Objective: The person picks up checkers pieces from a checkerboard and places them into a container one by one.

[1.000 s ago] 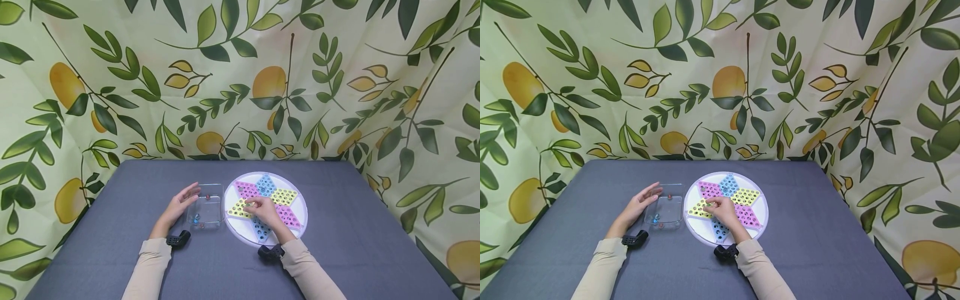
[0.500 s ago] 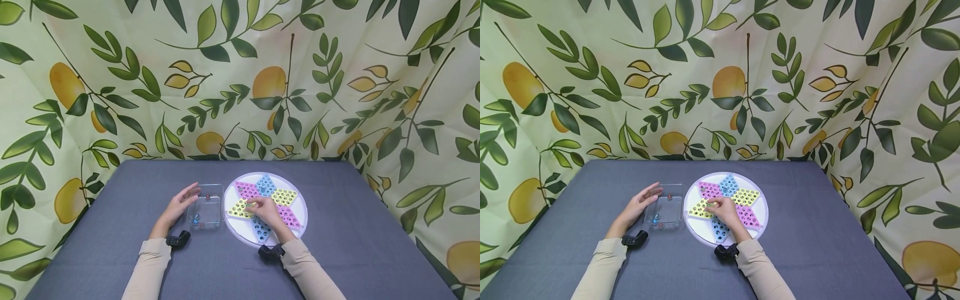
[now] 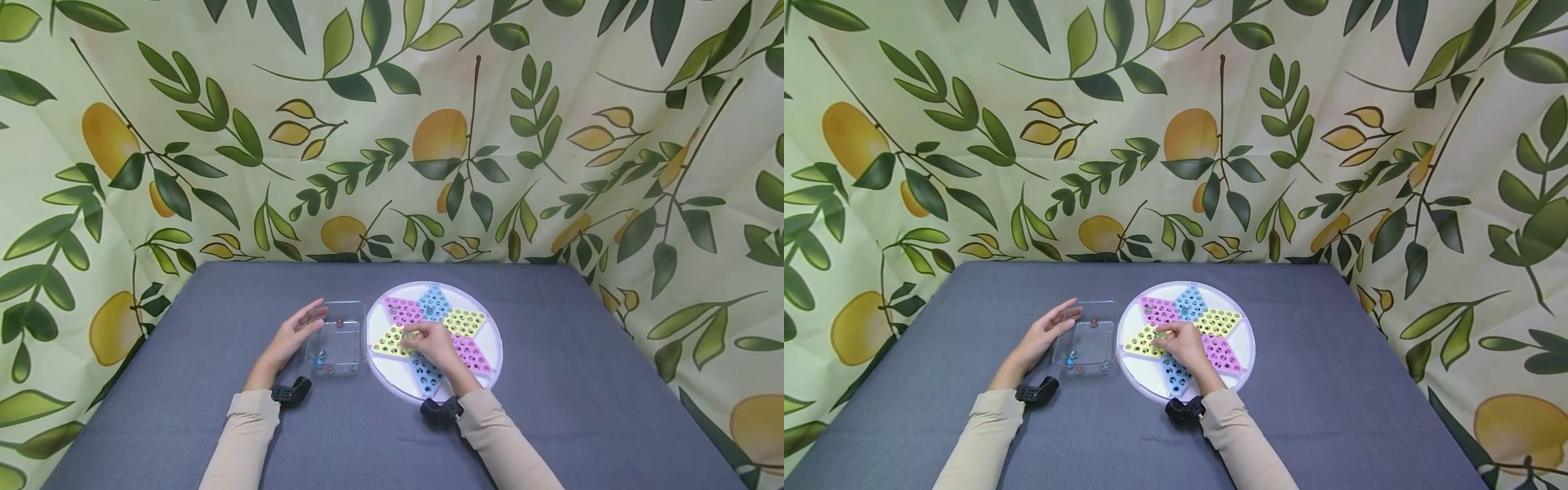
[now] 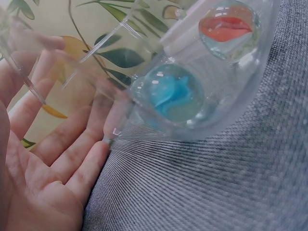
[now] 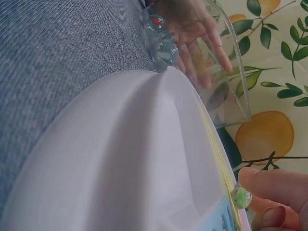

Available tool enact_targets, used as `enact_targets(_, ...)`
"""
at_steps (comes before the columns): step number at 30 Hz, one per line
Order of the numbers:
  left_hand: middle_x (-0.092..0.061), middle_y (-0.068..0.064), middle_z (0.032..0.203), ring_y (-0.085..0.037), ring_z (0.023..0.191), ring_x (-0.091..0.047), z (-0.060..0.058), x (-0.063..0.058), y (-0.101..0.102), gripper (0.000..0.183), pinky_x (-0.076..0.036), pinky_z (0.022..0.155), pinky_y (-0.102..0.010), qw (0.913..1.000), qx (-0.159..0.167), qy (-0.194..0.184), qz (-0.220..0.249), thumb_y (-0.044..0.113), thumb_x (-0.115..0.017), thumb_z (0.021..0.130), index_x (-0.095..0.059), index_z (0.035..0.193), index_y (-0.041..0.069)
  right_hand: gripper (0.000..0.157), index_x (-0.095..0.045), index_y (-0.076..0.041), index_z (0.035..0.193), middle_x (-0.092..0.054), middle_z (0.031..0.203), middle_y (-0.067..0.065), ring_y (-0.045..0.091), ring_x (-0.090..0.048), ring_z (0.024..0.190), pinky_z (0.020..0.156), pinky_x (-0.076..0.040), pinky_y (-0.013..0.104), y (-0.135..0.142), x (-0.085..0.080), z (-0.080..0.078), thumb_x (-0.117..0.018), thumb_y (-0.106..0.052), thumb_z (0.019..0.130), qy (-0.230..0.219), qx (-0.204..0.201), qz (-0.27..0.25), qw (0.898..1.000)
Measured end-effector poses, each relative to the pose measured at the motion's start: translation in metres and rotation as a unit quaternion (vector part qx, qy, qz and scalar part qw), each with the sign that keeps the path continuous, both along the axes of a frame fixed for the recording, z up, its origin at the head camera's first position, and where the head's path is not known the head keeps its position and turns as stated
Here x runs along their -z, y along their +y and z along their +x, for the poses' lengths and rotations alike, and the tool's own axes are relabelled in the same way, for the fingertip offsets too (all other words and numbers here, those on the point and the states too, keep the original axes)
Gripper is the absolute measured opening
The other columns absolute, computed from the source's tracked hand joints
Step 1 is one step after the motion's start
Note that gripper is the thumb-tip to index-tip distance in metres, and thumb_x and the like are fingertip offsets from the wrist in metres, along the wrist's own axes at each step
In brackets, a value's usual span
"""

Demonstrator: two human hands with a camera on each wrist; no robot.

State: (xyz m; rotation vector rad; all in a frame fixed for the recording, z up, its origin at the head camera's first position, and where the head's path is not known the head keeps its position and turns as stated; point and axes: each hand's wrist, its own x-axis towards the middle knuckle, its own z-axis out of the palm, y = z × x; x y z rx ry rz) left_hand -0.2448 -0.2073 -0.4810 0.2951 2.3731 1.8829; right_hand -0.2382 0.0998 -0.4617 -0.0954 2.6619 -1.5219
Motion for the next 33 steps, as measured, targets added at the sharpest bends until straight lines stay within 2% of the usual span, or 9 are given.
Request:
enact_targets(4, -0.043, -0.021, 0.15, -0.037, 0.141, -0.039, 0.0008, -0.0001, 0.0004, 0.055, -0.033, 0.116, -0.05, 1.0, 0.0, 0.002, -0.001, 0.018, -0.052, 0.1, -0.033, 0.15, 0.009, 0.027, -0.075, -0.004, 0.101, -0.047, 0.053, -0.008, 0.005, -0.038, 0.048, 0.045, -0.029, 0.016, -0.0006, 0.0014, -0.0005, -0.079, -0.011, 0.075, -0.005, 0.005, 0.005, 1.0)
enact_targets(7, -0.043, -0.022, 0.149, -0.037, 0.141, -0.039, 0.0008, 0.0008, 0.0001, 0.056, -0.04, 0.111, -0.03, 1.0, 0.002, 0.004, 0.003, 0.019, -0.053, 0.099, -0.033, 0.15, 0.009, 0.028, -0.075, -0.003, 0.1, -0.047, 0.052, -0.008, 0.005, -0.038, 0.048, 0.045, -0.03, 0.016, -0.0008, 0.0025, -0.0006, -0.08, -0.01, 0.074, -0.001, 0.005, 0.006, 1.0)
enact_targets(10, -0.043, -0.022, 0.149, -0.037, 0.141, -0.039, 0.0005, 0.0018, -0.0003, 0.056, -0.04, 0.098, -0.01, 0.9999, 0.002, 0.003, 0.01, 0.022, -0.054, 0.099, -0.033, 0.15, 0.009, 0.028, -0.074, -0.002, 0.1, -0.047, 0.052, -0.007, 0.005, -0.039, 0.047, 0.045, -0.031, 0.016, -0.0008, 0.0027, -0.0006, -0.08, -0.01, 0.073, -0.003, 0.007, 0.003, 1.0)
enact_targets(13, -0.044, -0.022, 0.149, -0.037, 0.141, -0.039, 0.0001, 0.0023, -0.0007, 0.057, -0.038, 0.092, -0.004, 0.9999, 0.0, 0.003, 0.012, 0.023, -0.054, 0.099, -0.033, 0.15, 0.008, 0.029, -0.075, -0.003, 0.1, -0.048, 0.052, -0.007, 0.005, -0.04, 0.047, 0.045, -0.033, 0.016, -0.0009, 0.0022, -0.0007, -0.08, -0.01, 0.073, -0.007, 0.008, 0.002, 1.0)
enact_targets(28, -0.045, -0.021, 0.149, -0.035, 0.141, -0.04, -0.0002, 0.0016, 0.0008, 0.057, -0.039, 0.097, -0.008, 1.0, -0.005, 0.0, 0.007, 0.023, -0.054, 0.099, -0.033, 0.149, 0.008, 0.024, -0.076, -0.001, 0.094, -0.053, 0.055, -0.006, 0.004, -0.042, 0.048, 0.045, -0.035, 0.016, 0.0009, 0.0047, -0.0022, -0.081, -0.011, 0.072, 0.005, 0.018, 0.009, 1.0)
enact_targets(31, -0.044, -0.02, 0.15, -0.035, 0.142, -0.04, 0.0003, 0.0008, 0.0005, 0.057, -0.04, 0.106, -0.021, 1.0, -0.003, 0.0, 0.002, 0.024, -0.054, 0.099, -0.033, 0.15, 0.009, 0.023, -0.076, -0.001, 0.092, -0.054, 0.054, -0.006, 0.004, -0.042, 0.048, 0.045, -0.035, 0.015, 0.0015, 0.004, -0.0029, -0.081, -0.011, 0.072, 0.008, 0.016, 0.002, 1.0)
enact_targets(33, -0.043, -0.02, 0.15, -0.036, 0.142, -0.04, 0.0008, 0.0006, 0.0002, 0.058, -0.038, 0.113, -0.035, 1.0, -0.001, 0.001, 0.0, 0.024, -0.054, 0.099, -0.032, 0.15, 0.009, 0.023, -0.076, 0.0, 0.093, -0.053, 0.053, -0.007, 0.004, -0.041, 0.047, 0.045, -0.034, 0.015, 0.0019, 0.0031, -0.0029, -0.08, -0.01, 0.073, 0.004, 0.014, -0.007, 1.0)
